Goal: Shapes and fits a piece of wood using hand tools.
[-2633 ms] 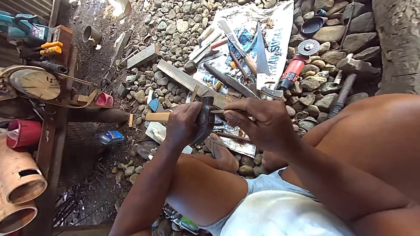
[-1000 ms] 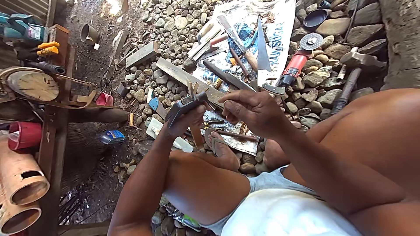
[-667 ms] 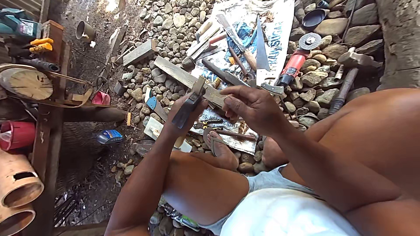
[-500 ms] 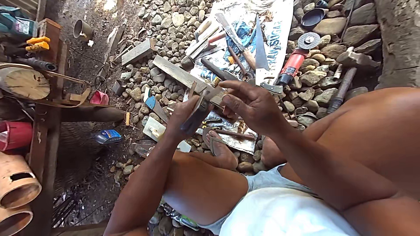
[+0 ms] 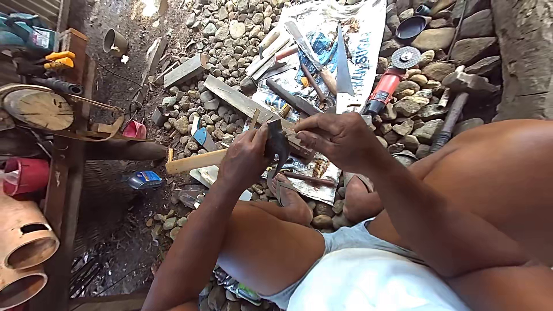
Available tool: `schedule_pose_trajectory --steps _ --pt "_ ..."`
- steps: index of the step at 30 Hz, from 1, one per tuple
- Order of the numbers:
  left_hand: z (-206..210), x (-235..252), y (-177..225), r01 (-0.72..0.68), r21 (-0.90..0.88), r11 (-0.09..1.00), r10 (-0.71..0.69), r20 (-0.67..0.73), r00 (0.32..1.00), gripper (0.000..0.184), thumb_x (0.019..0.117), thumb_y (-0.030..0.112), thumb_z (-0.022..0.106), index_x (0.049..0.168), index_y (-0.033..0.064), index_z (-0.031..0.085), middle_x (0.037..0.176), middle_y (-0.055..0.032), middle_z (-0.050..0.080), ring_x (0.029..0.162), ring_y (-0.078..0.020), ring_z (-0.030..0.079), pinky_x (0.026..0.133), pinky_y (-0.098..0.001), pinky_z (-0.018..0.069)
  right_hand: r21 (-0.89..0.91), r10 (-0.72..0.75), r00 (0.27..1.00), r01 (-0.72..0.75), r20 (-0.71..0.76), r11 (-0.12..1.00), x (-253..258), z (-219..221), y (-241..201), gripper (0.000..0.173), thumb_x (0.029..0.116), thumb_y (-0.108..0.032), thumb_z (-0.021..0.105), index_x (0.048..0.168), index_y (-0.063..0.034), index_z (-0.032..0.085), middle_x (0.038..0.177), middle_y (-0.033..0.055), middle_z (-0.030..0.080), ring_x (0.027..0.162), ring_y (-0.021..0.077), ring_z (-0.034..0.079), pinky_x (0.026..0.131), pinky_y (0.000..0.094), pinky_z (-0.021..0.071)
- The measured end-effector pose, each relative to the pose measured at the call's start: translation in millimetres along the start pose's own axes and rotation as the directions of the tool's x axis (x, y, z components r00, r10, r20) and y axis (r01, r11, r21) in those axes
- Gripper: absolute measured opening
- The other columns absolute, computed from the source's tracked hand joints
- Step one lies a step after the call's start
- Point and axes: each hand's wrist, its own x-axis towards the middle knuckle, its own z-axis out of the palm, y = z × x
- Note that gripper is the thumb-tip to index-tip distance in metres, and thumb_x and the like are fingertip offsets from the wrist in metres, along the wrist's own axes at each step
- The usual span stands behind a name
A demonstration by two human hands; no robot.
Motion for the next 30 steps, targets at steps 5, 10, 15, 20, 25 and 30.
schedule_pose_trajectory --steps 5,10,15,20,25,30 --pt "-0.3 -4.8 -12.6 -0.019 -0.136 0.991 0.031 0.091 0.995 0.032 0.0872 0.016 0.082 0.115 0.0056 0.070 0.093 -0.0070 0.070 0.083 -0.0201 0.069 0.078 -0.0407 0.0594 0.103 0.122 0.992 -0.123 0.014 0.987 -1.2 5.5 22.3 0.014 0.1016 -0.012 0.066 0.111 -0.0063 0.073 0.091 0.0014 0.075 0.071 0.0073 0.072 0.068 0.0257 0.0650" --pt "1.2 -8.1 -16.8 -0.031 -0.150 0.988 0.047 0.104 0.993 0.038 0.0889 0.019 0.080 0.124 0.0085 0.071 0.095 -0.0049 0.071 0.083 -0.0172 0.068 0.077 -0.0383 0.0588 0.134 0.073 0.994 -0.084 0.085 0.987 5.0 5.1 33.4 0.018 0.0991 -0.014 0.069 0.113 -0.0032 0.075 0.102 0.0040 0.076 0.083 0.0067 0.074 0.079 0.0253 0.0649" --pt "-1.0 -11.6 -24.2 -0.034 -0.142 0.989 0.047 0.092 0.995 0.045 0.0897 0.027 0.080 0.132 0.0141 0.070 0.094 -0.0054 0.072 0.079 -0.0188 0.069 0.072 -0.0403 0.0583 0.268 0.109 0.991 -0.126 0.078 0.955 5.4 7.3 28.2 0.014 0.0989 -0.008 0.069 0.109 -0.0007 0.074 0.095 0.0045 0.077 0.077 0.0103 0.075 0.073 0.0274 0.0664" --pt "-2.6 -12.1 -27.9 -0.048 -0.137 0.989 0.058 0.070 0.996 0.046 0.0905 0.034 0.078 0.132 0.0162 0.070 0.094 -0.0051 0.070 0.076 -0.0190 0.068 0.066 -0.0414 0.0566 0.526 0.223 0.969 -0.245 0.107 0.814 7.0 8.5 26.4 0.013 0.0970 -0.001 0.068 0.108 0.0027 0.073 0.091 0.0089 0.077 0.076 0.0159 0.075 0.072 0.0315 0.0665" --pt "-0.6 -10.8 -24.9 -0.046 -0.117 0.992 0.055 0.071 0.996 0.046 0.0923 0.037 0.076 0.133 0.0168 0.070 0.092 -0.0046 0.070 0.073 -0.0192 0.066 0.064 -0.0422 0.0558 0.483 0.256 0.963 -0.266 0.088 0.834 6.9 6.9 23.9 0.012 0.0980 -0.002 0.067 0.107 0.0020 0.073 0.090 0.0085 0.076 0.075 0.0158 0.075 0.071 0.0313 0.0667" --pt "1.0 -4.4 -23.8 -0.069 -0.016 0.997 0.069 -0.007 0.998 0.041 0.0923 0.040 0.075 0.127 0.0184 0.073 0.091 -0.0070 0.071 0.073 -0.0227 0.069 0.062 -0.0433 0.0559 0.451 0.245 0.967 -0.250 0.070 0.857 7.1 0.0 23.3 0.013 0.0977 -0.003 0.067 0.108 0.0021 0.074 0.091 0.0084 0.076 0.076 0.0158 0.075 0.072 0.0321 0.0670"
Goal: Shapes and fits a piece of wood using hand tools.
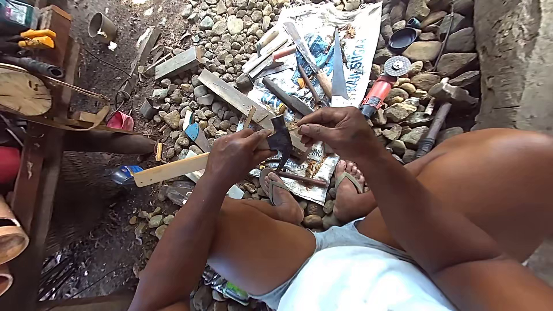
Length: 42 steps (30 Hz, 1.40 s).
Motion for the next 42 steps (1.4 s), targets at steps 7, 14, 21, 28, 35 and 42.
schedule_pose_trajectory --steps 7,14,21,28,35,42 --pt "1.7 -4.2 -11.3 0.126 -0.080 0.989 -0.127 -0.003 0.992 0.034 0.0928 0.035 0.075 0.117 0.0116 0.075 0.090 -0.0073 0.072 0.075 -0.0221 0.069 0.069 -0.0466 0.0577 0.060 -0.053 0.988 0.063 -0.144 0.996 4.7 -30.9 -1.1 0.014 0.0988 -0.004 0.064 0.109 0.0023 0.071 0.090 0.0089 0.075 0.077 0.0183 0.074 0.074 0.0367 0.0663" --pt "8.9 4.4 4.1 0.033 0.037 0.999 -0.036 0.090 0.995 0.036 0.0924 0.038 0.075 0.119 0.0145 0.074 0.089 -0.0085 0.071 0.077 -0.0261 0.070 0.065 -0.0474 0.0577 -0.001 -0.085 0.996 0.085 0.007 0.996 2.3 -1.6 -1.0 0.014 0.0985 -0.002 0.065 0.111 0.0027 0.070 0.091 0.0074 0.075 0.078 0.0136 0.073 0.074 0.0305 0.0651" --pt "9.1 5.0 5.6 0.045 -0.026 0.999 -0.041 0.123 0.992 0.036 0.0922 0.038 0.075 0.118 0.0135 0.074 0.090 -0.0081 0.072 0.078 -0.0250 0.071 0.068 -0.0472 0.0580 0.021 -0.032 0.999 0.032 0.001 0.999 1.9 3.7 13.0 0.013 0.0990 -0.007 0.067 0.109 -0.0011 0.074 0.084 0.0026 0.073 0.065 0.0069 0.066 0.060 0.0225 0.0582" --pt "9.8 4.3 6.8 0.029 -0.092 0.995 -0.011 0.187 0.982 0.042 0.0953 0.038 0.070 0.129 0.0126 0.070 0.095 -0.0049 0.073 0.084 -0.0211 0.070 0.076 -0.0453 0.0582 -0.056 0.014 1.000 -0.015 -0.011 0.998 4.0 4.7 14.0 0.019 0.1042 -0.014 0.061 0.114 -0.0042 0.074 0.081 0.0022 0.070 0.062 0.0081 0.062 0.058 0.0237 0.0556" --pt "7.3 5.6 6.6 0.032 -0.115 0.993 -0.009 0.190 0.982 0.039 0.0954 0.038 0.071 0.124 0.0122 0.068 0.088 -0.0030 0.073 0.076 -0.0183 0.070 0.070 -0.0429 0.0589 0.030 0.072 0.997 -0.073 0.040 0.997 3.8 4.7 13.4 0.014 0.1019 -0.010 0.063 0.111 -0.0010 0.070 0.081 0.0053 0.070 0.062 0.0105 0.065 0.056 0.0244 0.0572" --pt "7.2 5.6 10.0 0.064 -0.122 0.990 -0.038 0.202 0.979 0.037 0.0961 0.041 0.064 0.119 0.0124 0.068 0.084 -0.0027 0.071 0.074 -0.0182 0.068 0.067 -0.0429 0.0576 0.012 0.090 0.995 -0.091 0.044 0.996 4.1 5.5 13.3 0.014 0.1018 -0.011 0.064 0.110 -0.0014 0.071 0.079 0.0043 0.070 0.059 0.0095 0.063 0.054 0.0231 0.0555"
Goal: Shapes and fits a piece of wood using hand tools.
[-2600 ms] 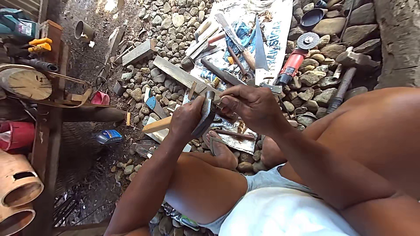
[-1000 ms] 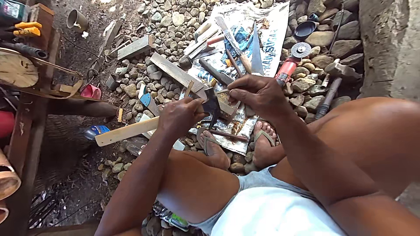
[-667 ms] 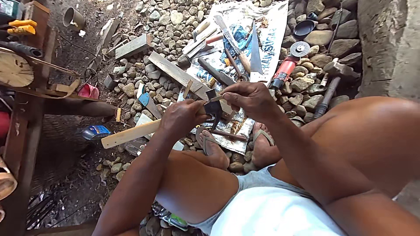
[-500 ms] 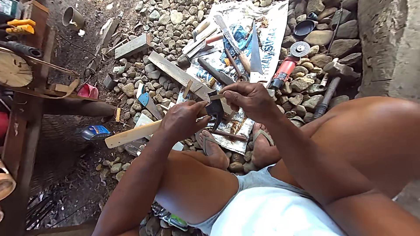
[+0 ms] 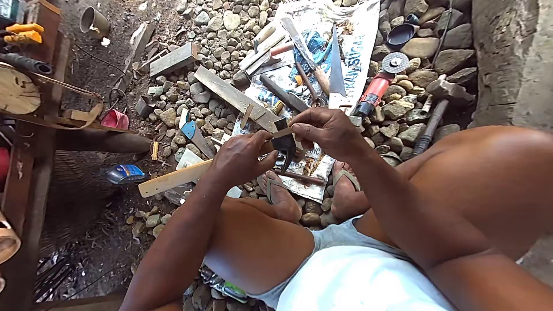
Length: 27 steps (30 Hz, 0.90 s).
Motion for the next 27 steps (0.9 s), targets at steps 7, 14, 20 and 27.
schedule_pose_trajectory --steps 7,14,20,27 --pt "-3.9 2.2 4.2 0.014 0.000 1.000 -0.014 0.043 0.999 0.042 0.0978 0.040 0.066 0.129 0.0127 0.057 0.091 -0.0017 0.071 0.074 -0.0184 0.069 0.066 -0.0427 0.0590 -0.020 0.029 0.999 -0.029 -0.023 0.999 0.5 1.9 -0.8 0.012 0.1004 -0.009 0.066 0.109 -0.0022 0.071 0.081 0.0039 0.070 0.060 0.0088 0.063 0.053 0.0222 0.0552" --pt "-0.5 3.5 0.8 -0.038 -0.025 0.999 0.038 -0.027 0.999 0.030 0.1074 0.032 0.050 0.126 0.0122 0.062 0.083 -0.0030 0.067 0.066 -0.0185 0.064 0.060 -0.0417 0.0555 -0.092 0.044 0.998 -0.047 -0.037 0.995 -0.1 3.1 -1.3 0.012 0.1004 -0.011 0.067 0.109 -0.0042 0.072 0.083 0.0027 0.071 0.059 0.0078 0.063 0.054 0.0222 0.0556" --pt "4.7 5.9 -1.2 -0.041 0.022 0.999 0.043 -0.095 0.995 0.028 0.1094 0.030 0.047 0.117 0.0149 0.069 0.082 -0.0039 0.067 0.069 -0.0198 0.066 0.059 -0.0415 0.0550 -0.100 0.060 0.997 -0.064 -0.049 0.993 -1.1 6.2 -2.5 0.012 0.1004 -0.012 0.067 0.108 -0.0039 0.072 0.082 0.0030 0.072 0.060 0.0082 0.065 0.055 0.0226 0.0568" --pt "6.4 7.6 -4.5 -0.016 0.063 0.998 0.021 -0.090 0.996 0.026 0.1083 0.035 0.049 0.114 0.0197 0.069 0.080 -0.0028 0.066 0.068 -0.0199 0.066 0.059 -0.0422 0.0546 -0.046 0.105 0.994 -0.104 0.014 0.994 -0.1 -2.8 1.1 0.023 0.1069 -0.011 0.054 0.120 -0.0026 0.070 0.087 0.0077 0.074 0.068 0.0158 0.071 0.061 0.0307 0.0631"
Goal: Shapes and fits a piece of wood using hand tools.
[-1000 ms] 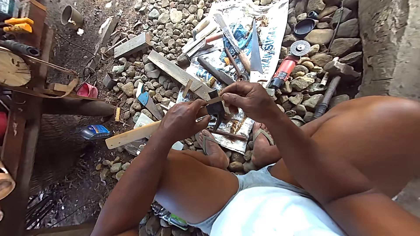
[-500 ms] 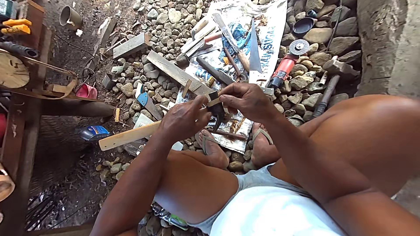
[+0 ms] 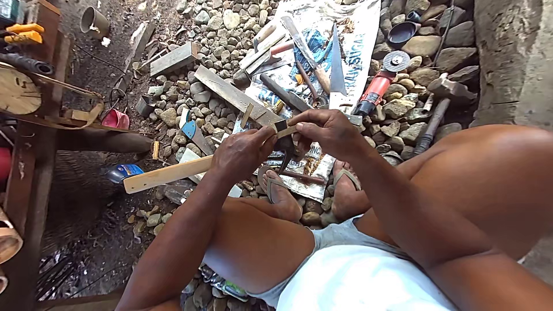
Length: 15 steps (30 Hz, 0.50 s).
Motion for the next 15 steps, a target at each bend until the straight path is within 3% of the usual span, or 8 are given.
schedule_pose_trajectory --steps 5,10,15 --pt "-0.8 -0.6 0.0 0.003 0.000 1.000 -0.003 -0.007 1.000 0.024 0.1074 0.034 0.051 0.113 0.0198 0.070 0.081 -0.0021 0.066 0.068 -0.0193 0.066 0.059 -0.0416 0.0545 -0.084 0.000 1.000 -0.001 -0.003 0.997 0.3 -9.0 -0.8 0.026 0.1043 -0.011 0.051 0.122 -0.0041 0.070 0.091 0.0073 0.076 0.071 0.0159 0.073 0.066 0.0323 0.0645" --pt "-2.0 -1.2 -1.5 0.022 -0.032 0.999 -0.022 0.009 1.000 0.026 0.1074 0.034 0.050 0.113 0.0199 0.072 0.084 -0.0018 0.069 0.071 -0.0180 0.067 0.062 -0.0413 0.0556 -0.046 -0.001 1.000 0.001 0.007 0.999 1.2 -14.1 2.0 0.029 0.1003 -0.007 0.050 0.122 -0.0020 0.069 0.094 0.0093 0.075 0.073 0.0190 0.074 0.067 0.0358 0.0650" --pt "0.2 -1.4 -5.4 0.020 -0.080 0.997 -0.020 0.005 1.000 0.025 0.1071 0.033 0.052 0.113 0.0201 0.072 0.084 -0.0001 0.071 0.069 -0.0153 0.067 0.062 -0.0405 0.0560 -0.032 0.030 0.997 -0.028 0.064 0.999 1.2 -4.5 4.8 0.029 0.1028 -0.007 0.053 0.128 -0.0029 0.067 0.096 0.0097 0.075 0.073 0.0179 0.073 0.067 0.0345 0.0649"
